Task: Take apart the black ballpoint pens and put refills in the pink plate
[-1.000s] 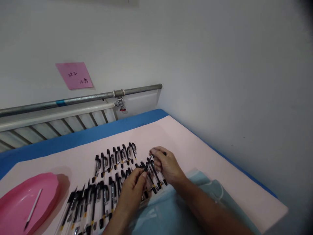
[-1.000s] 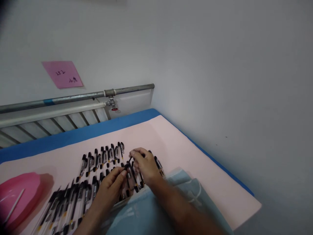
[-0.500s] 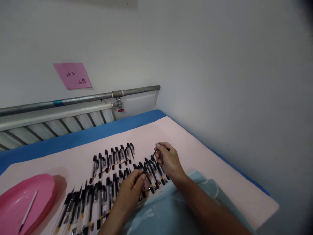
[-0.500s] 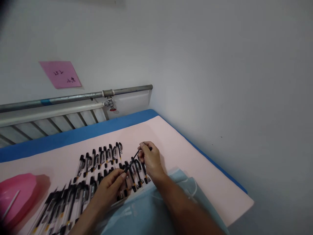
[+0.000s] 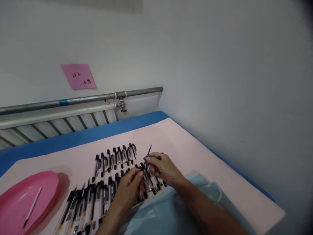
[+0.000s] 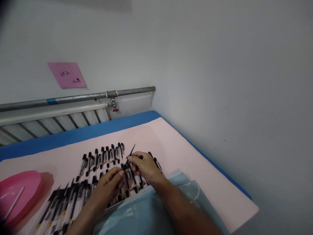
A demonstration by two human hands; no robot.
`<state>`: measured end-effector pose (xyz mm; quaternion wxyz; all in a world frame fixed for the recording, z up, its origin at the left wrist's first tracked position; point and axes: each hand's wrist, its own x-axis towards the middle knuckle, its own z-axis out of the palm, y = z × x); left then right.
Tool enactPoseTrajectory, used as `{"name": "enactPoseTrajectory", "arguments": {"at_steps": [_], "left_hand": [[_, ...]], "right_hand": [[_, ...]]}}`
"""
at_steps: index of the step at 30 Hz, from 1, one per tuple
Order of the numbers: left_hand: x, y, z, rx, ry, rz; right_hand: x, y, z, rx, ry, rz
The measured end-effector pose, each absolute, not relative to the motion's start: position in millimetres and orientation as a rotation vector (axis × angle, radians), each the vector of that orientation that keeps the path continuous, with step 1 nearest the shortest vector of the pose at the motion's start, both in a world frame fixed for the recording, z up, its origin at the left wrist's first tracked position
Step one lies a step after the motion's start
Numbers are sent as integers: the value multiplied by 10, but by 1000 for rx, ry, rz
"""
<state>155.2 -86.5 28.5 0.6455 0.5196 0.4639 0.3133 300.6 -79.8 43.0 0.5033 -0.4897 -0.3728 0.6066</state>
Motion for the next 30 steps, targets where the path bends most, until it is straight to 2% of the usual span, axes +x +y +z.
{"name": "enactPoseTrajectory", "arguments": {"at_steps": [5,8,12,15,30], "left_hand": [[1567,-870,319,1073,1047,676],[1555,-847,322,930,1048,793],[1546,-809,321,619,974,1001],[1569,-818,326,472,884,1027],[1666,-870,308,439,852,1063]], "right_hand": [[3105,-704,421,-1075,-695,1200],[3209,-675,445,-1036,-548,1048],[3103,-781,431,-1270,-950,1272],[2895,-880,389,-1350,-1222,1376],[2815,-907,373,-1276,-1282,1537]]}}
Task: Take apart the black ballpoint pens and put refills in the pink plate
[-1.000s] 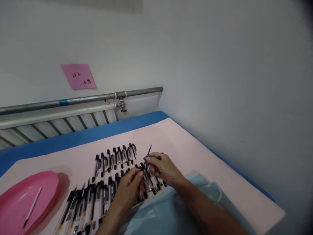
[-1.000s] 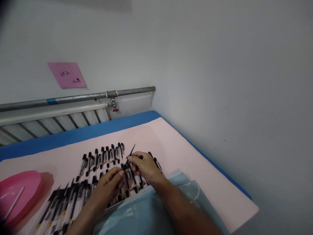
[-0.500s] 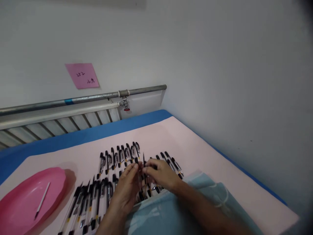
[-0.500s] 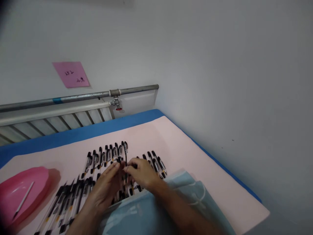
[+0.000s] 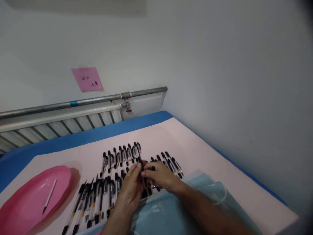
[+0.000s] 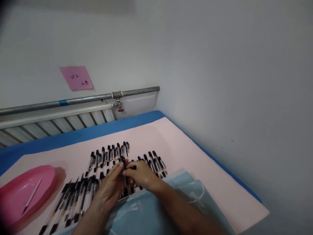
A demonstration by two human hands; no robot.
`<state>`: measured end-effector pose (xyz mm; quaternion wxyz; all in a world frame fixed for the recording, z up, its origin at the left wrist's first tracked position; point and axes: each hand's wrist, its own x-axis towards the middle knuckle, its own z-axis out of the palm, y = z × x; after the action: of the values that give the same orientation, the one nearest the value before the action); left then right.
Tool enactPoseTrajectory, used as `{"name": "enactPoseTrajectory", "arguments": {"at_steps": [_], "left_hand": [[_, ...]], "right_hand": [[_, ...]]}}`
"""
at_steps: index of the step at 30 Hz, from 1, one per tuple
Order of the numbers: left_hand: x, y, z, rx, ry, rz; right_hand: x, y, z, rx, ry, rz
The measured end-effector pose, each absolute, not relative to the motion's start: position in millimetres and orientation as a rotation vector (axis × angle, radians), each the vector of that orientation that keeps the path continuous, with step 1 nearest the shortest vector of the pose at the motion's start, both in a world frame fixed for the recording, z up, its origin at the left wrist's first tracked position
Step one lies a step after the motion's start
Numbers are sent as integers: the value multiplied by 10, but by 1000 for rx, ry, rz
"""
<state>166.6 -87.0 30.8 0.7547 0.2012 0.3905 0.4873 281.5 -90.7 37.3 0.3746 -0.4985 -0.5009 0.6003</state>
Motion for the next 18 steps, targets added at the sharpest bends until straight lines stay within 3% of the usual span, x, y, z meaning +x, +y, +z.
{"name": "enactPoseTrajectory", "arguments": {"at_steps": [6,18], "left_hand": [[1549,-1118,325,667,1126,1186],[1664,-1454,72,1815,953,788]], "right_hand": [[3011,-745,372,-1362,-1091,1414],[3057,318,313,-1779,-1163,1444]]}}
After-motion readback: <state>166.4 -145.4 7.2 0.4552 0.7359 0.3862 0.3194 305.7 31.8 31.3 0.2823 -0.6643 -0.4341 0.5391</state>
